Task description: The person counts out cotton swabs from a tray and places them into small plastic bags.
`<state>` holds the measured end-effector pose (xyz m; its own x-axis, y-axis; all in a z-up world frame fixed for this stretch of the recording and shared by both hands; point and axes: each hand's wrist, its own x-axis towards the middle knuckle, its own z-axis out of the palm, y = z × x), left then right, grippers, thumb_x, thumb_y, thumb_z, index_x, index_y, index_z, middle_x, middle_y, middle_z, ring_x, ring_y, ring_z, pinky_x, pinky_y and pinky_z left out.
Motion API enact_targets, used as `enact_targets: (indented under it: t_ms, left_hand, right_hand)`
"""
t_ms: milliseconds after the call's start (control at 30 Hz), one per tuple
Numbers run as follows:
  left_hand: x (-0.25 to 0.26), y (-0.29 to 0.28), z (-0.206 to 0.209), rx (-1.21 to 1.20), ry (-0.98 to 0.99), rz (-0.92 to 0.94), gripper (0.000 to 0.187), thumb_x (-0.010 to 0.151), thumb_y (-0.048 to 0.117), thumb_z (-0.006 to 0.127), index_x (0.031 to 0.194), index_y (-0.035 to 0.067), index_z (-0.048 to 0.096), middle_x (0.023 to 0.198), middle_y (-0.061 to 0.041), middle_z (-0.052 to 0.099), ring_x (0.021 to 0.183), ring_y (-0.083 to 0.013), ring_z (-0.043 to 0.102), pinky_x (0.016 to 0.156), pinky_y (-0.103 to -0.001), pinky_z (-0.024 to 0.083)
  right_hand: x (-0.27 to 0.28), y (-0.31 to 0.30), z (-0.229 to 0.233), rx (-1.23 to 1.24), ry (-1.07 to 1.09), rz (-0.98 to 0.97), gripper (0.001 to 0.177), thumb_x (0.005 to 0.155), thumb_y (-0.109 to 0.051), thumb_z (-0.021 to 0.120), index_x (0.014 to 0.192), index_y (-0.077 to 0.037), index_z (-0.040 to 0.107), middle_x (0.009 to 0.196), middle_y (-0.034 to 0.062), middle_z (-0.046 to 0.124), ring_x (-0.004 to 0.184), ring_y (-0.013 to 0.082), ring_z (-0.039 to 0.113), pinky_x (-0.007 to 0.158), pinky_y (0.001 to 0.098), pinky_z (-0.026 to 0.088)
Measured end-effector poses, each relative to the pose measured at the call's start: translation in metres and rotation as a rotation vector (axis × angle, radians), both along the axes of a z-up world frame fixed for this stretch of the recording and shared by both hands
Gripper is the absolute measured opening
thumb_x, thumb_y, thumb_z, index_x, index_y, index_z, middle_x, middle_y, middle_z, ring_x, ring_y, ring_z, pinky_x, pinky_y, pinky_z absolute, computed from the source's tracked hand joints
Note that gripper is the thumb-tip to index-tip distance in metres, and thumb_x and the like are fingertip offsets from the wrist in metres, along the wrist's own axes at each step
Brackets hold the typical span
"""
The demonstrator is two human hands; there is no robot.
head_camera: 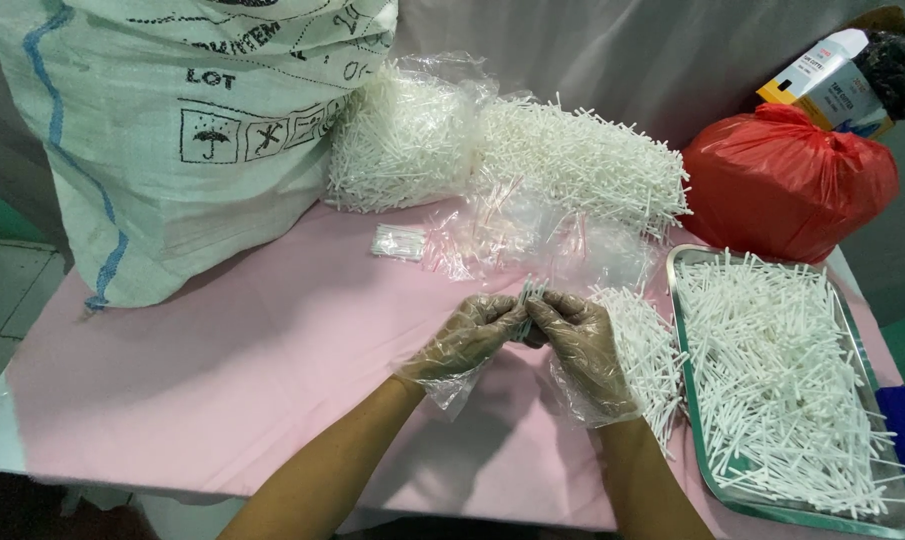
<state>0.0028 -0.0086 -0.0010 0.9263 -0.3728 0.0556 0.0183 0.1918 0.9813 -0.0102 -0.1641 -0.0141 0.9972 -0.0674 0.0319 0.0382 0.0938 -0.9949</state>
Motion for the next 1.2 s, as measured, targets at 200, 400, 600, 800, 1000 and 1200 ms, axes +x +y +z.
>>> enact_targets:
  t_ms: [200, 400, 600, 800, 1000, 1200]
  left_hand:
    - [0.000, 0.001, 0.000, -0.042, -0.057, -0.035, 0.013, 0.090, 0.017, 0.078, 0.087, 0.004, 0.078, 0.077, -0.017, 0.077, 0.076, -0.0244, 0.077, 0.072, -0.018, 0.062]
    - [0.000, 0.003, -0.002, -0.091, -0.129, -0.079, 0.021, 0.090, 0.017, 0.076, 0.086, -0.003, 0.077, 0.075, -0.018, 0.076, 0.081, -0.0176, 0.076, 0.084, -0.010, 0.057]
    - [0.001, 0.008, -0.007, -0.142, -0.200, -0.116, 0.029, 0.089, 0.017, 0.073, 0.084, -0.011, 0.076, 0.072, -0.018, 0.075, 0.086, -0.0108, 0.074, 0.096, -0.003, 0.051]
    - [0.011, -0.003, -0.034, 0.134, -0.114, -0.038, 0.015, 0.095, 0.020, 0.076, 0.082, 0.013, 0.074, 0.072, -0.009, 0.073, 0.065, -0.0209, 0.075, 0.059, -0.017, 0.061]
    - [0.029, -0.005, -0.091, 0.122, -0.137, -0.031, 0.014, 0.095, 0.021, 0.076, 0.084, 0.014, 0.075, 0.073, -0.010, 0.074, 0.067, -0.0211, 0.076, 0.060, -0.019, 0.062]
    - [0.047, -0.009, -0.147, 0.110, -0.160, -0.027, 0.013, 0.096, 0.022, 0.076, 0.086, 0.014, 0.076, 0.075, -0.010, 0.075, 0.070, -0.0213, 0.076, 0.062, -0.021, 0.064]
  right_hand:
    - [-0.005, 0.005, 0.010, 0.023, 0.024, -0.022, 0.012, 0.094, -0.006, 0.073, 0.099, 0.004, 0.077, 0.071, 0.0184, 0.071, 0.058, 0.0211, 0.065, 0.054, 0.0269, 0.050]
    - [-0.006, 0.007, 0.014, 0.071, 0.011, -0.022, 0.013, 0.094, -0.006, 0.073, 0.100, 0.006, 0.075, 0.072, 0.0187, 0.068, 0.060, 0.0215, 0.063, 0.056, 0.0308, 0.054]
    - [-0.003, 0.006, 0.006, 0.038, 0.026, -0.039, 0.014, 0.094, -0.007, 0.074, 0.098, 0.007, 0.075, 0.069, 0.0185, 0.069, 0.057, 0.0215, 0.065, 0.056, 0.0326, 0.057]
    - [-0.007, 0.011, 0.018, 0.025, 0.005, -0.028, 0.014, 0.094, -0.008, 0.075, 0.096, 0.005, 0.076, 0.067, 0.0195, 0.069, 0.057, 0.0216, 0.066, 0.055, 0.0311, 0.057]
    - [-0.003, 0.007, 0.010, 0.029, 0.009, -0.016, 0.013, 0.094, -0.008, 0.074, 0.094, 0.005, 0.075, 0.067, 0.0179, 0.069, 0.058, 0.0214, 0.066, 0.056, 0.0329, 0.058]
    - [-0.008, 0.012, 0.020, 0.055, 0.010, -0.033, 0.013, 0.094, -0.007, 0.073, 0.097, 0.006, 0.074, 0.068, 0.0161, 0.068, 0.058, 0.0195, 0.065, 0.055, 0.0332, 0.058]
